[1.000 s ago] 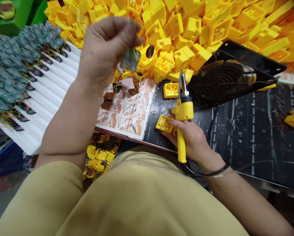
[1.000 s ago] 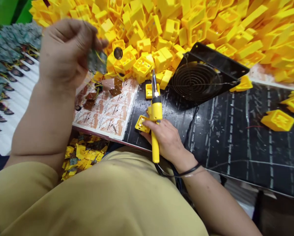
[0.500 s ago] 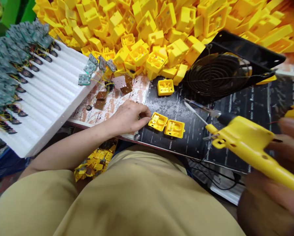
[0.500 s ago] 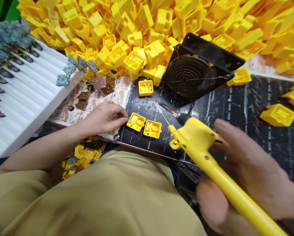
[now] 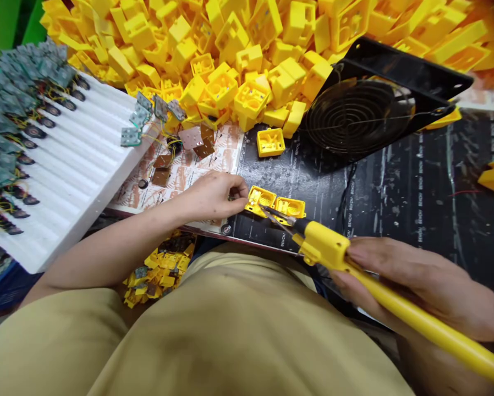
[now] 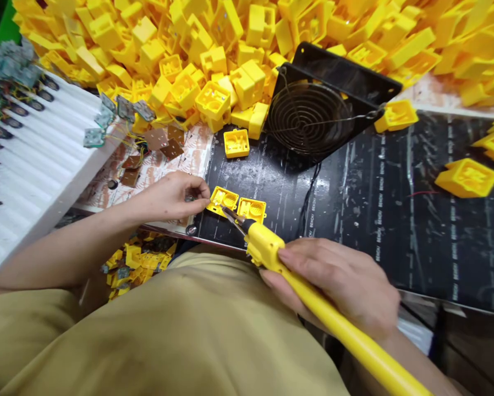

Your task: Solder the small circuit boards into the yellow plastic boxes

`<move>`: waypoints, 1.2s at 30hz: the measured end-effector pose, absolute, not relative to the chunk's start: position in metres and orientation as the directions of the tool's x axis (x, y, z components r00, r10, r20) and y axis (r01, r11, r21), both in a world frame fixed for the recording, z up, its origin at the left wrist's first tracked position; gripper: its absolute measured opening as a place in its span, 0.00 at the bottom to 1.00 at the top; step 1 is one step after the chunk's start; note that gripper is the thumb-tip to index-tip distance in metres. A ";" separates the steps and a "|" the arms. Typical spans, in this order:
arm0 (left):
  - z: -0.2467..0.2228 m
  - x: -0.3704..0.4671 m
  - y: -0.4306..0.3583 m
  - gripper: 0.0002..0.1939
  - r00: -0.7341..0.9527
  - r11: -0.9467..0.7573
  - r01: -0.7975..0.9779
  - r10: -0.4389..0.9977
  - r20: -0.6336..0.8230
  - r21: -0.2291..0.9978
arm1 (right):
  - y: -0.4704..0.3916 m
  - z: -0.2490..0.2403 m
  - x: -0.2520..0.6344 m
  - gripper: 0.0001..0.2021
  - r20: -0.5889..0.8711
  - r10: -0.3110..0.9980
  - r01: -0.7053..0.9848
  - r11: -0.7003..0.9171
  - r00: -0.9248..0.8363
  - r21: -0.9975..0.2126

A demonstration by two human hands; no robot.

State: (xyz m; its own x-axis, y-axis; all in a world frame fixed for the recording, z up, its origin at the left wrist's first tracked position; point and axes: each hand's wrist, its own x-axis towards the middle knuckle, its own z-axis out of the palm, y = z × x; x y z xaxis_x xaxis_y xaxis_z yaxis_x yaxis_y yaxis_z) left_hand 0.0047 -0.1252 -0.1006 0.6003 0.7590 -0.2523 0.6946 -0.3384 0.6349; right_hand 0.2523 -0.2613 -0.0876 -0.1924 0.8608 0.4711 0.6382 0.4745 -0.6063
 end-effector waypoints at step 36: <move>-0.085 0.011 -0.121 0.08 0.660 -0.582 0.738 0.728 -0.184 0.341 | -0.244 -0.089 0.272 0.14 0.492 0.804 0.708 0.559 -0.335 -0.431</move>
